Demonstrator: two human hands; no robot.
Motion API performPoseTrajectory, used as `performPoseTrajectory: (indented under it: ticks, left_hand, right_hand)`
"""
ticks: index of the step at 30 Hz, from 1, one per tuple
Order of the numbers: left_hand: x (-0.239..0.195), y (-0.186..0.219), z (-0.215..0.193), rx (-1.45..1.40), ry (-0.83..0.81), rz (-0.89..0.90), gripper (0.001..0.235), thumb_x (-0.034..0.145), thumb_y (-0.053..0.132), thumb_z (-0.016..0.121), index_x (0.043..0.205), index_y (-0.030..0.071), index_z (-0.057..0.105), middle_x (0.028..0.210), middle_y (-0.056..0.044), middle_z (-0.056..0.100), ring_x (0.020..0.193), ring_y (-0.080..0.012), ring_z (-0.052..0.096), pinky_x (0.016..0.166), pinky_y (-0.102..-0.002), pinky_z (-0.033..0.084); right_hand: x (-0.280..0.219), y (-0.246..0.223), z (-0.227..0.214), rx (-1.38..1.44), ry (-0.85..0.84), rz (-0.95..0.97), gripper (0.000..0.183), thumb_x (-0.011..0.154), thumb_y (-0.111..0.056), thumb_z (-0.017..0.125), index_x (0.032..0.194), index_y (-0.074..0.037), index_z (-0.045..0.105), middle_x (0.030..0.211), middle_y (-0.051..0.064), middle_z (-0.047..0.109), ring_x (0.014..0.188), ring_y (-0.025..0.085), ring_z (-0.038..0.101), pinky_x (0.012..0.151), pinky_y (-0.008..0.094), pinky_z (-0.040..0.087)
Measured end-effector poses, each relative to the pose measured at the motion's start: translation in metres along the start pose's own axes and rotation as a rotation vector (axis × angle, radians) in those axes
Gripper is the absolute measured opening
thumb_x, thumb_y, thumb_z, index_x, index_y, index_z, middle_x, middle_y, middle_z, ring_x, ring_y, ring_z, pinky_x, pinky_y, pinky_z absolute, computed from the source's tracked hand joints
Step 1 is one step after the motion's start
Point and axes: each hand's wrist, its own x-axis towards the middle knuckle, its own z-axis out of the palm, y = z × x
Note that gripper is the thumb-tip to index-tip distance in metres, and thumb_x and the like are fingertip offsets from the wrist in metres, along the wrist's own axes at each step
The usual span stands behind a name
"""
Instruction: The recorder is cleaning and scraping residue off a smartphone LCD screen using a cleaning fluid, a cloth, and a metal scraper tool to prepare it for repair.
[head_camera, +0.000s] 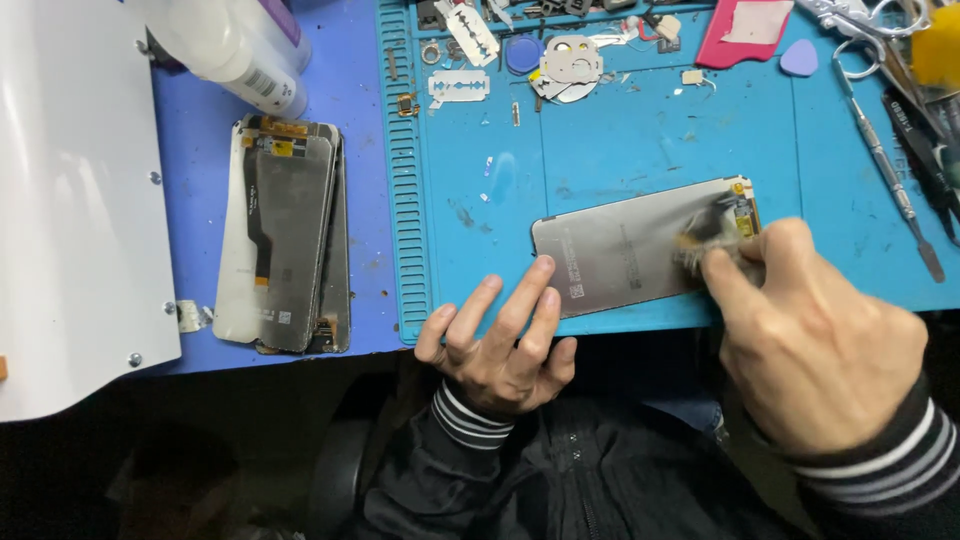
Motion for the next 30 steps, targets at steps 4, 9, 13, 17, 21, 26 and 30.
performPoseTrajectory:
  ticks: [4,9,13,17,21,26,30]
  left_hand:
    - [0.0,0.004,0.002,-0.003,0.023,-0.003,0.036,0.108,0.042,0.034,0.103,0.022,0.064,0.108,0.009,0.08,0.105,-0.0142,0.06,0.105,-0.033,0.028]
    - [-0.002,0.003,-0.001,-0.01,-0.008,-0.015,0.037,0.107,0.043,0.033,0.105,0.023,0.064,0.111,0.01,0.079,0.107,-0.0135,0.06,0.108,-0.033,0.026]
    - [-0.001,0.002,-0.002,0.0,0.0,-0.003,0.036,0.108,0.042,0.034,0.105,0.022,0.064,0.11,0.009,0.08,0.107,-0.0142,0.061,0.106,-0.033,0.027]
    - [0.0,0.004,-0.002,0.008,0.013,-0.007,0.034,0.108,0.042,0.034,0.108,0.022,0.063,0.109,0.01,0.08,0.106,-0.0138,0.061,0.106,-0.033,0.028]
    - [-0.001,0.004,-0.006,-0.007,-0.038,-0.012,0.039,0.108,0.042,0.035,0.108,0.021,0.068,0.112,0.006,0.08,0.11,-0.0149,0.062,0.106,-0.035,0.028]
    - [0.0,0.004,0.001,-0.023,0.039,-0.017,0.038,0.107,0.041,0.035,0.103,0.021,0.066,0.108,0.005,0.08,0.107,-0.015,0.061,0.107,-0.034,0.027]
    - [-0.015,0.003,-0.001,-0.041,-0.015,-0.04,0.036,0.104,0.046,0.044,0.108,0.025,0.073,0.109,0.003,0.074,0.11,-0.0152,0.064,0.107,-0.037,0.029]
  right_hand:
    - [0.008,0.001,0.01,0.01,0.069,0.059,0.022,0.109,-0.009,0.063,0.101,-0.029,0.061,0.103,-0.006,0.056,0.061,0.009,0.054,0.045,0.026,0.021]
    - [0.005,0.0,0.006,-0.011,0.053,0.023,0.027,0.099,-0.013,0.062,0.109,-0.037,0.063,0.109,-0.011,0.059,0.07,0.008,0.063,0.045,0.026,0.025]
    - [0.012,-0.007,0.011,-0.04,0.098,0.058,0.021,0.103,-0.012,0.062,0.108,-0.032,0.064,0.105,-0.008,0.053,0.062,0.008,0.053,0.045,0.025,0.024]
    - [0.04,-0.031,-0.012,0.165,0.204,-0.03,0.006,0.112,-0.023,0.058,0.109,-0.027,0.062,0.096,-0.001,0.049,0.062,0.014,0.054,0.042,0.029,0.032]
    - [0.042,-0.045,-0.015,0.254,0.293,-0.147,0.004,0.102,-0.02,0.062,0.103,-0.023,0.064,0.098,0.001,0.054,0.071,0.016,0.06,0.05,0.029,0.04]
    - [0.027,-0.022,-0.001,-0.1,0.103,0.023,0.012,0.099,-0.025,0.063,0.109,-0.031,0.06,0.103,-0.006,0.051,0.064,0.008,0.056,0.044,0.027,0.025]
    - [0.042,-0.046,-0.016,0.324,0.323,-0.182,0.007,0.101,-0.012,0.061,0.101,-0.019,0.063,0.098,0.004,0.053,0.067,0.017,0.057,0.05,0.03,0.039]
